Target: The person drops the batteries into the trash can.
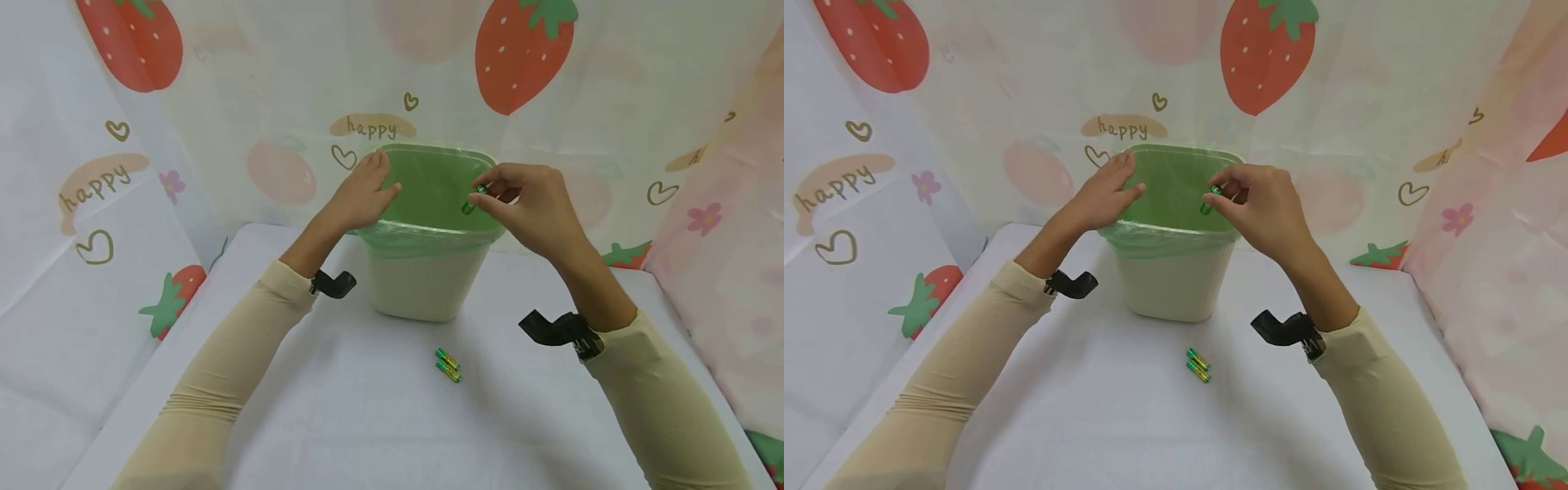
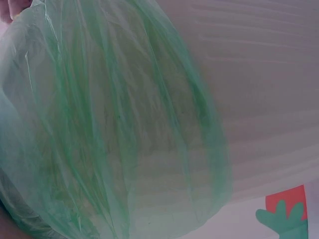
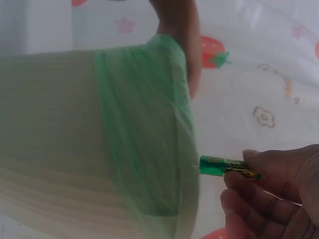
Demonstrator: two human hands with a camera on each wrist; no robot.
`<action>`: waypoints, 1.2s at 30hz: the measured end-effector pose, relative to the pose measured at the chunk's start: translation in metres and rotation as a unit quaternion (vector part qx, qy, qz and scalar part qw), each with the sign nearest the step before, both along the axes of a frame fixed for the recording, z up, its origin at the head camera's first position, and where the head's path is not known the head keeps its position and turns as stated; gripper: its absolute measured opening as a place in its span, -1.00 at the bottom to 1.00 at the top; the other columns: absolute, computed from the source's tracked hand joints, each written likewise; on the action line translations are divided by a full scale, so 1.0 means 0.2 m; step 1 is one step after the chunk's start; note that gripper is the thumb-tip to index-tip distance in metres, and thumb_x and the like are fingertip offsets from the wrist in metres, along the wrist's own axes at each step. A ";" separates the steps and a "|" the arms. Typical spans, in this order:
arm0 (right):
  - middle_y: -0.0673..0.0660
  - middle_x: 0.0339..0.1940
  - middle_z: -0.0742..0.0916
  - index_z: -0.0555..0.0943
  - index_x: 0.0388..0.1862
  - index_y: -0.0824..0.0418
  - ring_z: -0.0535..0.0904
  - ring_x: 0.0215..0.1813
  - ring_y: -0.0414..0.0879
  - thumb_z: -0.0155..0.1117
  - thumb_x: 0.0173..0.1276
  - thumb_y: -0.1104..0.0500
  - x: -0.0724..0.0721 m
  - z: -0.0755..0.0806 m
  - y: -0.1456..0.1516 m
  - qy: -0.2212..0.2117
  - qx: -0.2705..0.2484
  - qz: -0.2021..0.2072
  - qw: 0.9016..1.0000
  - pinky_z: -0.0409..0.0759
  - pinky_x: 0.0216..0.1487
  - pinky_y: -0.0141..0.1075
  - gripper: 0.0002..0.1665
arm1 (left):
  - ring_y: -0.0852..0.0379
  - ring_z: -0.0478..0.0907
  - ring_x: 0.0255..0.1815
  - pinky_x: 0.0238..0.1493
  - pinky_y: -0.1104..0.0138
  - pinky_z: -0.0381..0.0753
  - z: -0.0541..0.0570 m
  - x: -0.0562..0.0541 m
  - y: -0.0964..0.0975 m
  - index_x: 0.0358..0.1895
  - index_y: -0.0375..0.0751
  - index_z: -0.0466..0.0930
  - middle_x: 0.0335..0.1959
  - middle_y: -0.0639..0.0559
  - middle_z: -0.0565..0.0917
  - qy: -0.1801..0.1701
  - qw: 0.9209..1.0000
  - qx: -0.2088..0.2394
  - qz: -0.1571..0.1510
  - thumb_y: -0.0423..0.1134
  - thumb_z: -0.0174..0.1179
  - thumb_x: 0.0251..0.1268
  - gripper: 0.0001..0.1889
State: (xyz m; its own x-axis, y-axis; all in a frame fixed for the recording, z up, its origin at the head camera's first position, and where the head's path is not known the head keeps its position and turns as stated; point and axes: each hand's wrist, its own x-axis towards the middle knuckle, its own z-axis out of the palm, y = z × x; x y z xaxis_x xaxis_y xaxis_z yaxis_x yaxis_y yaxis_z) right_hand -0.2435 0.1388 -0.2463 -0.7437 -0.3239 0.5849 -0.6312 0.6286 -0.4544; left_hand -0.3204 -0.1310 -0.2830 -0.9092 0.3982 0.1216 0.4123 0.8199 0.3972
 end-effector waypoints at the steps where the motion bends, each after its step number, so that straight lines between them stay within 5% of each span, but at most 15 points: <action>1: 0.08 -0.45 0.77 0.80 -0.19 0.23 0.63 -0.42 -0.26 0.47 0.33 0.20 -0.01 0.00 0.00 -0.005 0.001 -0.002 1.000 0.47 -0.32 -0.45 -0.86 | -0.13 -0.39 0.67 0.63 0.18 -0.32 0.00 0.00 0.00 0.60 -0.46 -0.31 0.66 -0.28 -0.30 0.000 1.000 -0.001 -0.001 -0.01 -0.26 0.70 -0.25; 17: 0.16 -0.37 0.80 0.77 -0.11 0.30 0.71 -0.33 -0.02 0.45 0.35 0.20 -0.14 -0.06 -0.02 -0.061 0.035 -0.017 0.997 0.49 -0.35 -0.44 -0.79 | -0.12 -0.38 0.67 0.63 0.19 -0.31 -0.01 0.00 0.00 0.60 -0.46 -0.28 0.66 -0.27 -0.28 0.006 1.000 0.000 -0.004 -0.01 -0.27 0.70 -0.27; 36: 0.14 -0.34 0.81 0.79 -0.14 0.25 0.71 -0.33 -0.05 0.43 0.38 0.19 -0.08 -0.07 0.02 -0.047 0.029 -0.010 0.998 0.49 -0.32 -0.44 -0.84 | -0.12 -0.38 0.67 0.62 0.20 -0.33 0.00 0.01 0.00 0.61 -0.45 -0.27 0.66 -0.27 -0.28 0.004 1.000 -0.005 -0.001 0.00 -0.27 0.69 -0.26</action>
